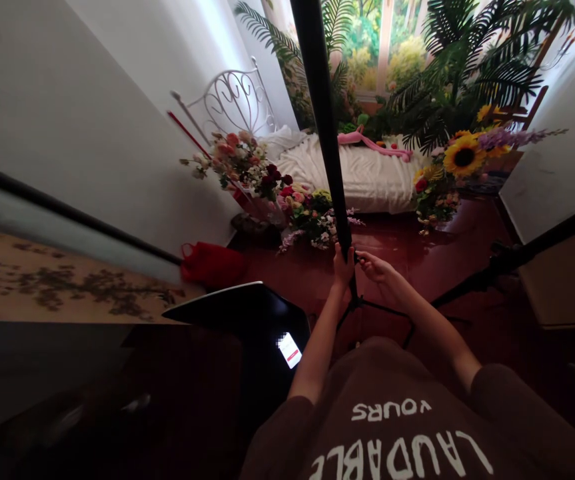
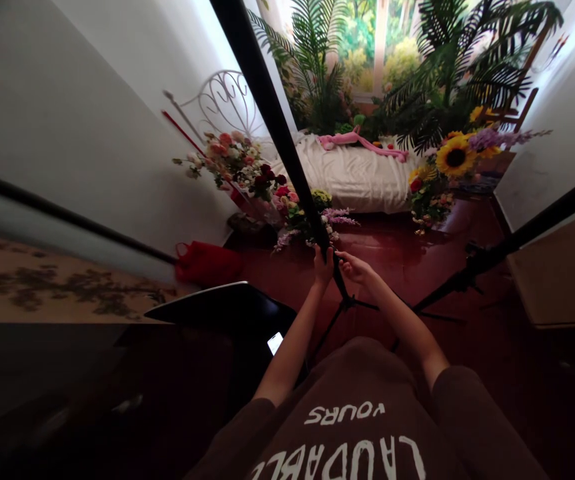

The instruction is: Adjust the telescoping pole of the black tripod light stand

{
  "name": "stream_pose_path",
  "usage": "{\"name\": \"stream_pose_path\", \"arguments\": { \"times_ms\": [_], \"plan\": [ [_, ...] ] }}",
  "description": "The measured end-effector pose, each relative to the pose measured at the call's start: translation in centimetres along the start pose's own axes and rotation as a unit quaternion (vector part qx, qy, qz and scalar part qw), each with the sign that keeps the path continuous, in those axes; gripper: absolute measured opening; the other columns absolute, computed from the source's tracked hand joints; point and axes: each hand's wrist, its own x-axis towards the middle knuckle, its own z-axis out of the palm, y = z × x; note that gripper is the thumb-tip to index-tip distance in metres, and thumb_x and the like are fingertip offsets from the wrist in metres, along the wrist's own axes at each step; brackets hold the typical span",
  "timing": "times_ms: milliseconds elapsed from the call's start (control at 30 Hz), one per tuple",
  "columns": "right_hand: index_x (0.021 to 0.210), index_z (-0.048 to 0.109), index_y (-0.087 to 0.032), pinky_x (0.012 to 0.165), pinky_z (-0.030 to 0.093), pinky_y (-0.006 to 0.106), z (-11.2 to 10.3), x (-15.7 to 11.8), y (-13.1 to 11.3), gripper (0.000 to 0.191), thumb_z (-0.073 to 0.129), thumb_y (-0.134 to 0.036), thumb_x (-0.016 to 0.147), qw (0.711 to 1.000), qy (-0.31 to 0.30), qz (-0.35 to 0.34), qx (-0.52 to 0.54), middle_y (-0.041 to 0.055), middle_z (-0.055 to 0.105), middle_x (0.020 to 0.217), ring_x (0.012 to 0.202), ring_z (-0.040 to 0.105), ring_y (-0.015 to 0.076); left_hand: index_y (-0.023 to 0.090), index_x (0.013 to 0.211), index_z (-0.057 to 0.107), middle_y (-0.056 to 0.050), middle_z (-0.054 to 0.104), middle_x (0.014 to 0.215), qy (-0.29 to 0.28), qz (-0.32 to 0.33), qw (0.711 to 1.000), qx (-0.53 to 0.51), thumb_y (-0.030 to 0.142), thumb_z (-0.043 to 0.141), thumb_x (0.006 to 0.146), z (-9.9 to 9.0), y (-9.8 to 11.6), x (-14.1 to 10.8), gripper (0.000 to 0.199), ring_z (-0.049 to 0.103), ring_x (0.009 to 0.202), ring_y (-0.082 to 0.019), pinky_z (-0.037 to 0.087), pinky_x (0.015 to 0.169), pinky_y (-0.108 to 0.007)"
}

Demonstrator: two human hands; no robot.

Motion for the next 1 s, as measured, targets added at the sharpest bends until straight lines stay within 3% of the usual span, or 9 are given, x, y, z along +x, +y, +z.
{"name": "stream_pose_path", "arguments": {
  "times_ms": [67,167,233,300,400,533,633,833,1000],
  "plan": [
    [0.07,0.055,-0.02,0.042,0.039,0.015,-0.2,-0.3,0.1,0.024,0.074,-0.032,0.081,0.987,0.057,-0.082,-0.125,-0.005,0.058,0.053,0.043,0.052,0.0074,0.017,0.111,0.057,-0.009,0.067,0.088,-0.002,-0.002,1.0,-0.003,0.07,0.049,0.086,-0.1,0.2,-0.1,0.06,0.064,0.076,-0.019,0.049,0.073,-0.031],
    [0.068,0.057,-0.022,0.051,0.041,0.018,-0.7,-1.2,0.3,0.029,0.082,-0.038,0.072,0.898,0.148,-0.228,-0.346,-0.0025,0.062,0.061,0.06,0.062,0.0132,0.017,0.109,0.057,-0.009,0.067,0.088,-0.01,0.004,1.0,-0.009,0.071,0.047,0.086,-0.3,0.8,-0.2,0.059,0.064,0.077,-0.02,0.049,0.074,-0.032],
    [0.072,0.061,-0.024,0.057,0.043,0.02,-0.9,-1.9,0.6,0.025,0.081,-0.039,0.073,0.848,0.179,-0.271,-0.419,-0.0009,0.064,0.067,0.068,0.065,0.0163,0.018,0.105,0.058,-0.01,0.067,0.091,-0.007,0.026,1.0,-0.005,0.071,0.044,0.088,-0.6,1.4,-0.2,0.057,0.064,0.082,-0.021,0.05,0.079,-0.034],
    [0.076,0.064,-0.025,0.062,0.045,0.022,-0.9,-2.6,0.9,0.018,0.076,-0.039,0.079,0.831,0.189,-0.291,-0.436,0.001,0.066,0.072,0.073,0.066,0.0178,0.019,0.102,0.058,-0.011,0.067,0.095,-0.001,0.058,0.998,-0.003,0.069,0.045,0.088,-1.0,2.2,0.2,0.054,0.065,0.089,-0.023,0.049,0.085,-0.035],
    [0.082,0.067,-0.026,0.07,0.051,0.025,-0.6,-3.7,1.4,0.011,0.07,-0.036,0.083,0.829,0.169,-0.315,-0.429,0.0051,0.07,0.094,0.084,0.067,0.0187,0.02,0.1,0.058,-0.011,0.067,0.094,-0.001,0.092,0.996,-0.009,0.068,0.046,0.089,-1.3,3.6,1.0,0.05,0.066,0.09,-0.023,0.049,0.084,-0.034],
    [0.102,0.071,-0.029,0.082,0.057,0.029,-0.2,-4.7,1.5,0.018,0.065,-0.03,0.085,0.836,0.111,-0.331,-0.423,0.0048,0.062,0.13,0.11,0.064,0.0219,0.02,0.098,0.057,-0.004,0.063,0.077,0.015,0.102,0.994,-0.031,0.064,0.049,0.09,-1.3,5.8,2.8,0.046,0.062,0.069,-0.015,0.048,0.071,-0.028],
    [0.112,0.07,-0.031,0.089,0.057,0.033,0.0,-5.0,1.4,0.03,0.064,-0.024,0.084,0.85,0.088,-0.329,-0.401,0.0023,0.063,0.132,0.117,0.06,0.0235,0.018,0.099,0.055,0.002,0.056,0.067,0.032,0.124,0.99,-0.063,0.061,0.05,0.091,-1.3,8.3,4.3,0.044,0.055,0.057,-0.01,0.044,0.062,-0.024],
    [0.125,0.065,-0.036,0.093,0.055,0.032,-0.3,-5.2,1.8,0.046,0.067,-0.022,0.082,0.876,0.112,-0.296,-0.364,-0.0011,0.062,0.136,0.115,0.062,0.0217,0.019,0.101,0.054,0.005,0.053,0.061,0.015,0.179,0.976,-0.122,0.058,0.046,0.095,-2.1,13.5,6.6,0.04,0.052,0.051,-0.007,0.04,0.055,-0.02],
    [0.131,0.061,-0.036,0.084,0.055,0.029,-0.8,-4.6,2.7,0.051,0.071,-0.027,0.081,0.869,0.151,-0.28,-0.378,0.0005,0.065,0.131,0.101,0.067,0.0214,0.018,0.101,0.055,0.005,0.054,0.061,0.014,0.18,0.975,-0.127,0.057,0.047,0.095,-2.3,14.5,7.0,0.04,0.053,0.05,-0.007,0.04,0.055,-0.021]
  ]
}}
